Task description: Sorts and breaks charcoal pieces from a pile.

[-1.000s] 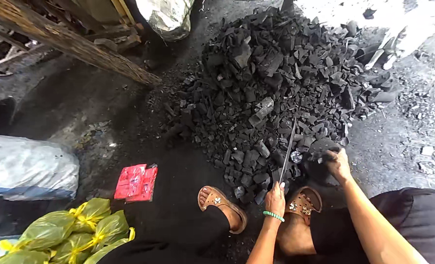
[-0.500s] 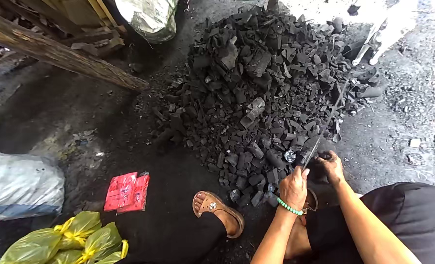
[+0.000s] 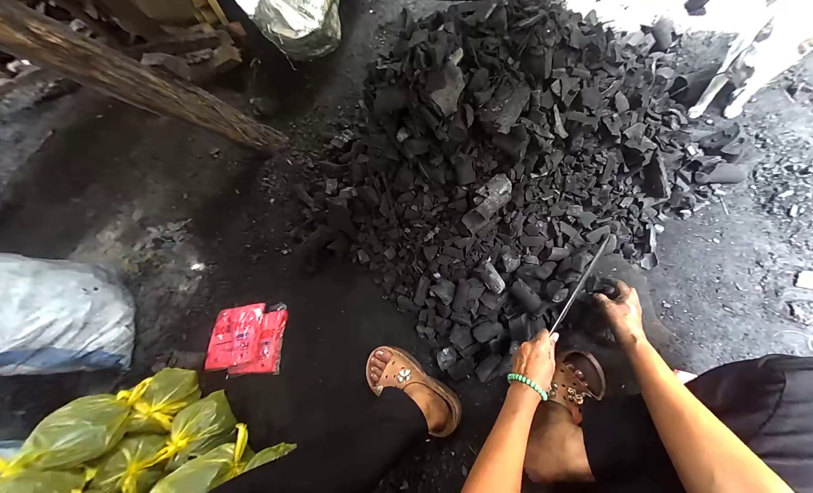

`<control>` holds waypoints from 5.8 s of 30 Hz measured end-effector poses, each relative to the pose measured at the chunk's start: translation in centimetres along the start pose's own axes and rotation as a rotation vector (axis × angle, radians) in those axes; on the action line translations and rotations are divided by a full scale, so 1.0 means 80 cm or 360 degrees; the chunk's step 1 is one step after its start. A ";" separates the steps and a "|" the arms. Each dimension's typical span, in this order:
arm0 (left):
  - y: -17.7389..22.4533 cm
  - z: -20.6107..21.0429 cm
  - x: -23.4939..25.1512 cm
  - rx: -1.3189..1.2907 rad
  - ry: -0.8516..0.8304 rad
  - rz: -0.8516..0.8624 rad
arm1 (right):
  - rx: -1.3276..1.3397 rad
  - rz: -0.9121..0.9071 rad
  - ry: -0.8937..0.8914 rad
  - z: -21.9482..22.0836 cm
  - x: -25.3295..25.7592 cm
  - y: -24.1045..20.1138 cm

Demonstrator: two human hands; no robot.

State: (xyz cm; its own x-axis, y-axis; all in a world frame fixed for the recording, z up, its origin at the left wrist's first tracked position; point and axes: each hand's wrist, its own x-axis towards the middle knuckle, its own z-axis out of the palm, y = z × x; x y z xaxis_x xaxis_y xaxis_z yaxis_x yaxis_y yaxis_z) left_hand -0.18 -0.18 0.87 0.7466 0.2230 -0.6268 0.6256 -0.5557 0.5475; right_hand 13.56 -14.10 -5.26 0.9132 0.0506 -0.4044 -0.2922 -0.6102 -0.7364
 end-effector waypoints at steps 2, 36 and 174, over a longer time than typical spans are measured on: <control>-0.019 -0.002 -0.010 -0.0265 0.0404 0.0025 | 0.0256 -0.0133 -0.0147 0.018 -0.006 -0.020; 0.081 -0.016 -0.046 -0.0476 0.1401 0.1283 | -0.0657 -0.0266 -0.0259 -0.049 -0.013 -0.014; -0.074 0.005 -0.019 -0.0751 0.0840 -0.0250 | 0.0261 -0.0252 -0.0123 -0.006 0.000 -0.046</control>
State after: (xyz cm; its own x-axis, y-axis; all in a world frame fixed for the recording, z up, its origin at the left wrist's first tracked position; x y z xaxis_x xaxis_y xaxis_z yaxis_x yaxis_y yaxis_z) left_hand -5.14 2.47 -1.65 0.5750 0.6948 -0.4320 0.6767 -0.1072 0.7284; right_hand 14.77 -12.28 -2.27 0.9288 0.1997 -0.3123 -0.1949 -0.4537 -0.8696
